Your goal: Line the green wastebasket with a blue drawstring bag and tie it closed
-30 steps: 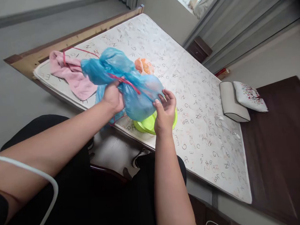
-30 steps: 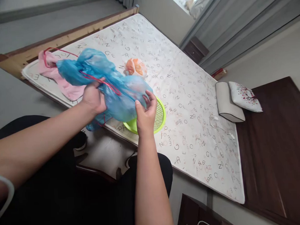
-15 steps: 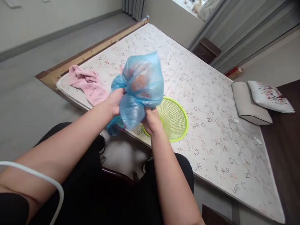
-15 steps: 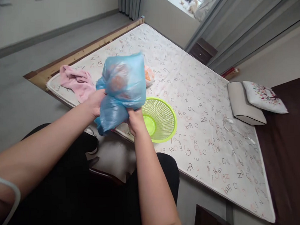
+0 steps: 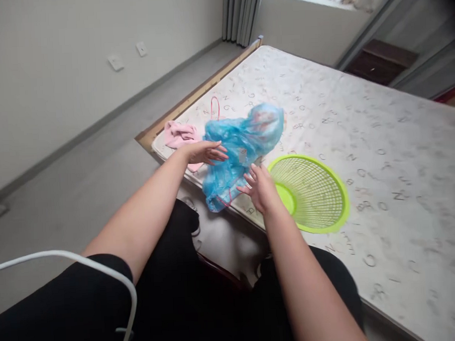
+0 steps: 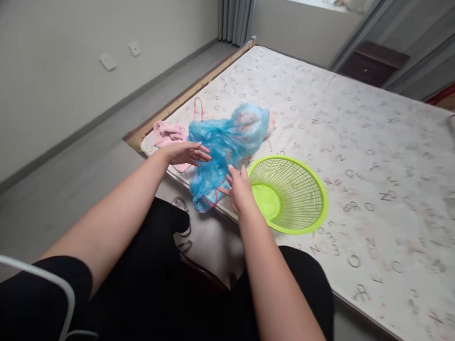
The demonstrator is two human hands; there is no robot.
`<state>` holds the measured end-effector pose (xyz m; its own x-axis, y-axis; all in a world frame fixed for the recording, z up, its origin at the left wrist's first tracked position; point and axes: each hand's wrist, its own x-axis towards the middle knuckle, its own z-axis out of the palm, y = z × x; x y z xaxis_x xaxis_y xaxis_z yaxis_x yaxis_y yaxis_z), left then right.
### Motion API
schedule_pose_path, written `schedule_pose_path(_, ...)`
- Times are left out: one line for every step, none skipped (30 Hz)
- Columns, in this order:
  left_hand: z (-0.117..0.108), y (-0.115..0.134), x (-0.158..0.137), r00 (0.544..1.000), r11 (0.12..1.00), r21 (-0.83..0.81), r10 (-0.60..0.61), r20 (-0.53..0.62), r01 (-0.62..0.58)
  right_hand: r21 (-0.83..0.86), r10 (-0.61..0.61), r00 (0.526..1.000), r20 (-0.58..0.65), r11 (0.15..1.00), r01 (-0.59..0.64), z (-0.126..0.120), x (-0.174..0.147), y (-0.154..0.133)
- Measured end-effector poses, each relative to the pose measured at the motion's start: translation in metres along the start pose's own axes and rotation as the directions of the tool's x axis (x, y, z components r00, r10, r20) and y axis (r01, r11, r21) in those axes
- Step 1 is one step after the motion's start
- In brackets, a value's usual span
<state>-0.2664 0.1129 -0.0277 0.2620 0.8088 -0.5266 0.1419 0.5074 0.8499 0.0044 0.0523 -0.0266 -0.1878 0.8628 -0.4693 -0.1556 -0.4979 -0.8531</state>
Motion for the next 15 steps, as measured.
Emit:
schedule_pose_path(-0.010,-0.009,0.001,0.998,0.998,0.059,-0.020,-0.054,0.023,-0.019,0.030,0.999,0.018,0.999,-0.029,0.001,-0.001,0.002)
schedule_pose_path(-0.020,-0.019,0.001,0.983,0.987,0.148,-0.037,-0.182,0.064,-0.044,0.047,0.998,0.035,0.998,-0.046,0.001,-0.001,0.004)
schedule_pose_path(-0.029,-0.029,0.000,0.958,0.972,0.208,-0.051,-0.281,0.112,-0.068,0.054,0.998,0.044,0.996,-0.051,0.000,-0.002,0.005)
schedule_pose_path(-0.038,-0.039,-0.002,0.931,0.955,0.251,-0.062,-0.359,0.161,-0.089,0.054,0.997,0.047,0.995,-0.050,-0.001,-0.002,0.005)
schedule_pose_path(-0.046,-0.048,-0.005,0.901,0.937,0.278,-0.076,-0.426,0.211,-0.105,0.050,0.998,0.044,0.993,-0.045,-0.003,-0.003,0.004)
schedule_pose_path(-0.053,-0.056,-0.008,0.872,0.923,0.289,-0.089,-0.481,0.254,-0.119,0.046,0.998,0.042,0.992,-0.040,-0.005,-0.003,0.004)
schedule_pose_path(-0.059,-0.063,-0.011,0.842,0.912,0.289,-0.101,-0.530,0.292,-0.133,0.044,0.998,0.039,0.990,-0.038,-0.006,-0.003,0.003)
schedule_pose_path(-0.063,-0.068,-0.013,0.812,0.904,0.283,-0.110,-0.573,0.322,-0.148,0.044,0.998,0.042,0.988,-0.037,-0.007,-0.004,0.001)
schedule_pose_path(-0.065,-0.072,-0.013,0.784,0.899,0.274,-0.111,-0.611,0.341,-0.162,0.044,0.998,0.046,0.986,-0.036,-0.007,-0.004,0.000)
schedule_pose_path(-0.066,-0.075,-0.012,0.760,0.897,0.266,-0.108,-0.641,0.352,-0.174,0.043,0.998,0.052,0.984,-0.034,-0.007,-0.005,-0.001)
schedule_pose_path(-0.066,-0.077,-0.011,0.742,0.896,0.262,-0.104,-0.662,0.359,-0.184,0.041,0.997,0.059,0.983,-0.029,-0.006,-0.005,-0.002)
schedule_pose_path(-0.064,-0.078,-0.008,0.732,0.894,0.262,-0.101,-0.674,0.364,-0.191,0.036,0.997,0.068,0.981,-0.022,-0.004,-0.006,-0.003)
schedule_pose_path(-0.061,-0.079,-0.006,0.728,0.890,0.267,-0.099,-0.679,0.370,-0.195,0.030,0.996,0.079,0.981,-0.014,-0.003,-0.007,-0.004)
schedule_pose_path(-0.059,-0.079,-0.004,0.729,0.883,0.276,-0.102,-0.677,0.381,-0.199,0.023,0.996,0.089,0.980,-0.005,-0.001,-0.008,-0.003)
schedule_pose_path(-0.056,-0.079,-0.002,0.732,0.872,0.287,-0.111,-0.673,0.396,-0.202,0.016,0.995,0.099,0.979,0.004,0.001,-0.009,-0.002)
